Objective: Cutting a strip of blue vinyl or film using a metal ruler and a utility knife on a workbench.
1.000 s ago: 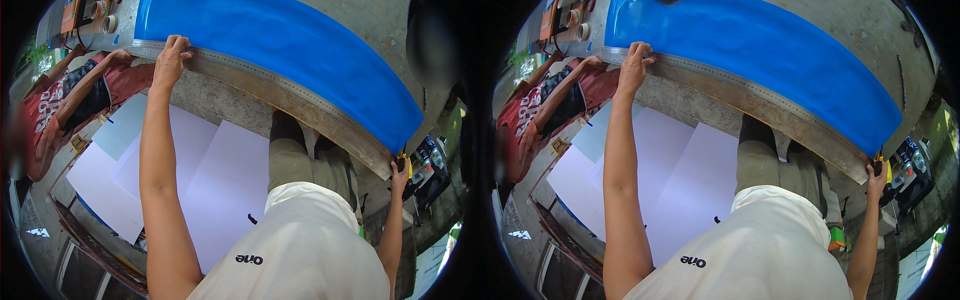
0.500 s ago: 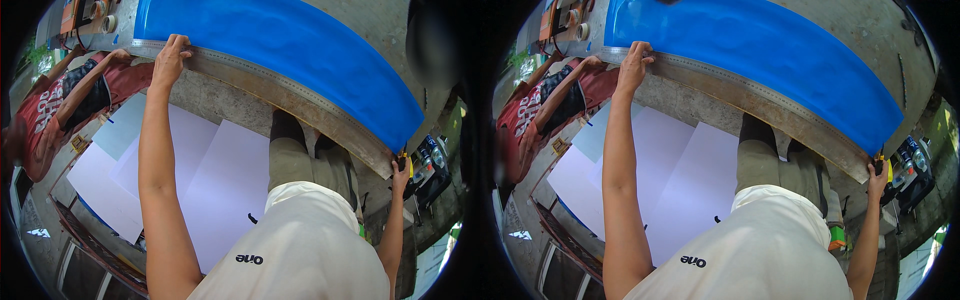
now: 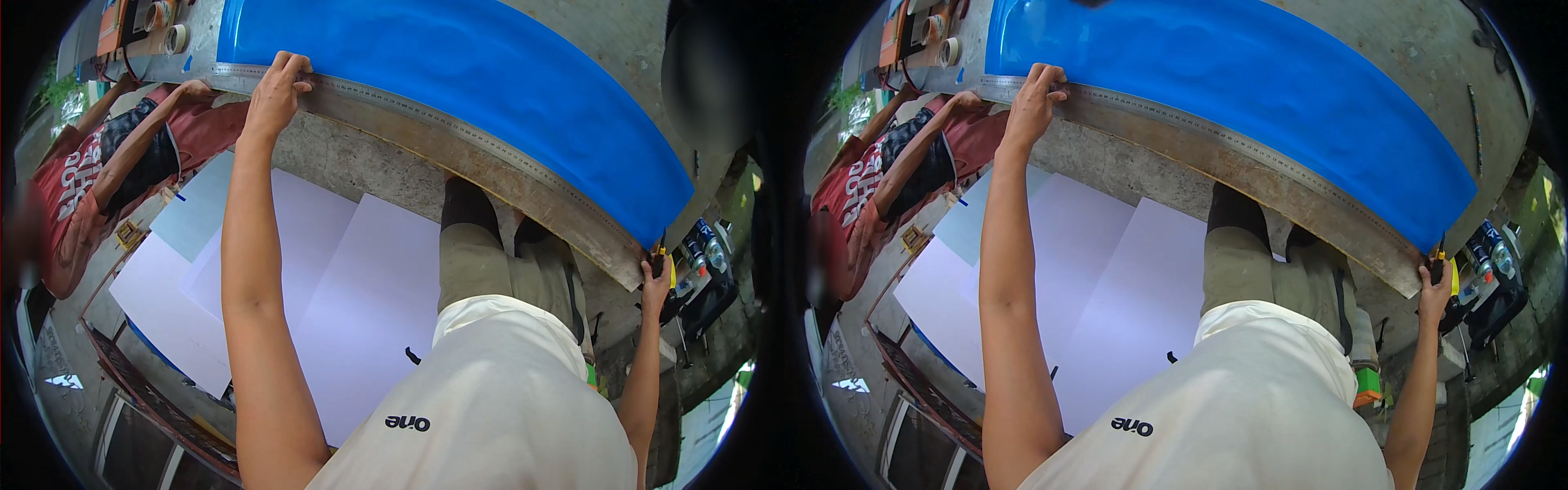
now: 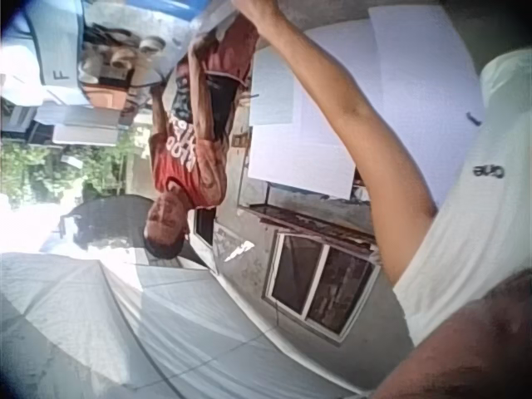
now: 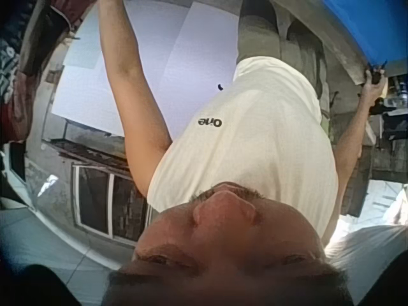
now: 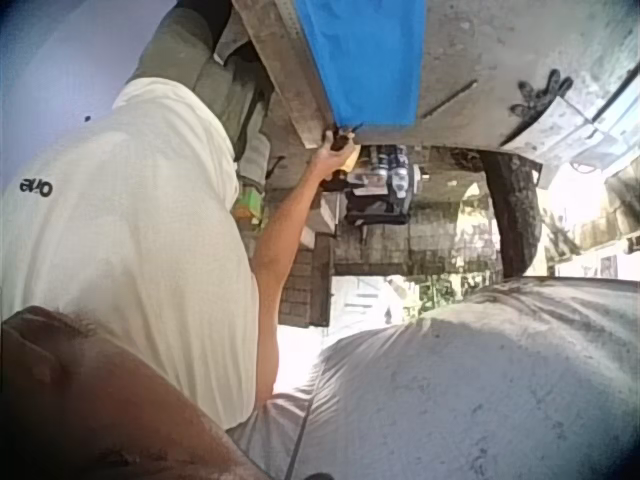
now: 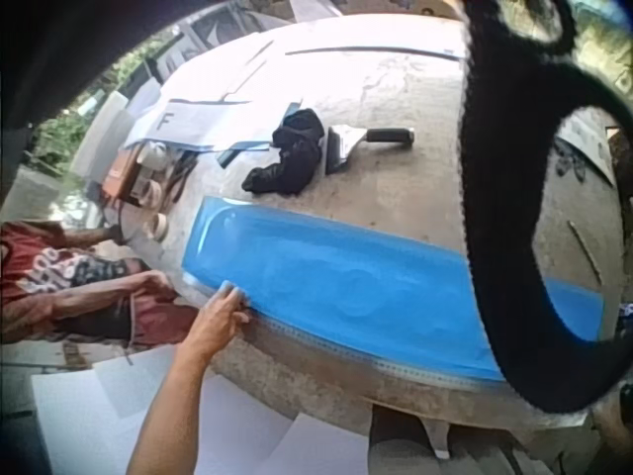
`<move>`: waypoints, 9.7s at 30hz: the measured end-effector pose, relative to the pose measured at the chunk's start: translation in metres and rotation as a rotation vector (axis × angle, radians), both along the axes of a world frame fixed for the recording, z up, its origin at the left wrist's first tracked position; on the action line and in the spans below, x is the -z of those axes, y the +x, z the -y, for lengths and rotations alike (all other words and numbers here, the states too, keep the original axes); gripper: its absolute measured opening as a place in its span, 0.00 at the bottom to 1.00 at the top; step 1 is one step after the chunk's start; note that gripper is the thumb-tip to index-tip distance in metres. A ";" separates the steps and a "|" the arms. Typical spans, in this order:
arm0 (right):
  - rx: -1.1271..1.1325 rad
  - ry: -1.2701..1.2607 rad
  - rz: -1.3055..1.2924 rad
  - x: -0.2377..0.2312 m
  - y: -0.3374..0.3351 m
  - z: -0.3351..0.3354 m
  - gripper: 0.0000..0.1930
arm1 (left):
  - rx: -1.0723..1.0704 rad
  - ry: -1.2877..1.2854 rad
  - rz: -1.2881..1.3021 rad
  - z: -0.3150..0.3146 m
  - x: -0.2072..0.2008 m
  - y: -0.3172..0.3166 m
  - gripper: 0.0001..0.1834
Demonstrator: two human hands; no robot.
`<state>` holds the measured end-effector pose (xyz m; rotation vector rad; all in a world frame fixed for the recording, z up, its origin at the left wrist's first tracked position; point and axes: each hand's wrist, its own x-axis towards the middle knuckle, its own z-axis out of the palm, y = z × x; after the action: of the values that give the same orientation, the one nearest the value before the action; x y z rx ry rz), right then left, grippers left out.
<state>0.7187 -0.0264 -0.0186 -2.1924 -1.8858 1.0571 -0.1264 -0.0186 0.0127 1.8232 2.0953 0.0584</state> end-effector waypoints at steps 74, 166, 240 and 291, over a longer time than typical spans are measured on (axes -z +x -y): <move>0.071 0.065 -0.118 -0.019 -0.045 -0.006 0.16 | -0.072 0.213 -0.034 0.036 0.018 0.046 0.22; 0.085 0.010 -0.070 -0.003 -0.020 0.001 0.17 | -0.040 0.184 -0.048 0.016 0.008 0.036 0.16; -1.172 -0.047 -0.333 -0.047 -0.705 -0.111 0.32 | -0.854 -0.047 0.136 0.022 0.008 0.154 0.66; -1.261 -0.040 -0.274 -0.055 -0.661 -0.115 0.34 | -0.857 0.033 0.146 0.023 0.008 0.153 0.56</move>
<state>0.0579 0.0884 0.0364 -0.5609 -3.0370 1.3373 0.0263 -0.0418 0.0049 0.7802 2.5962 0.4240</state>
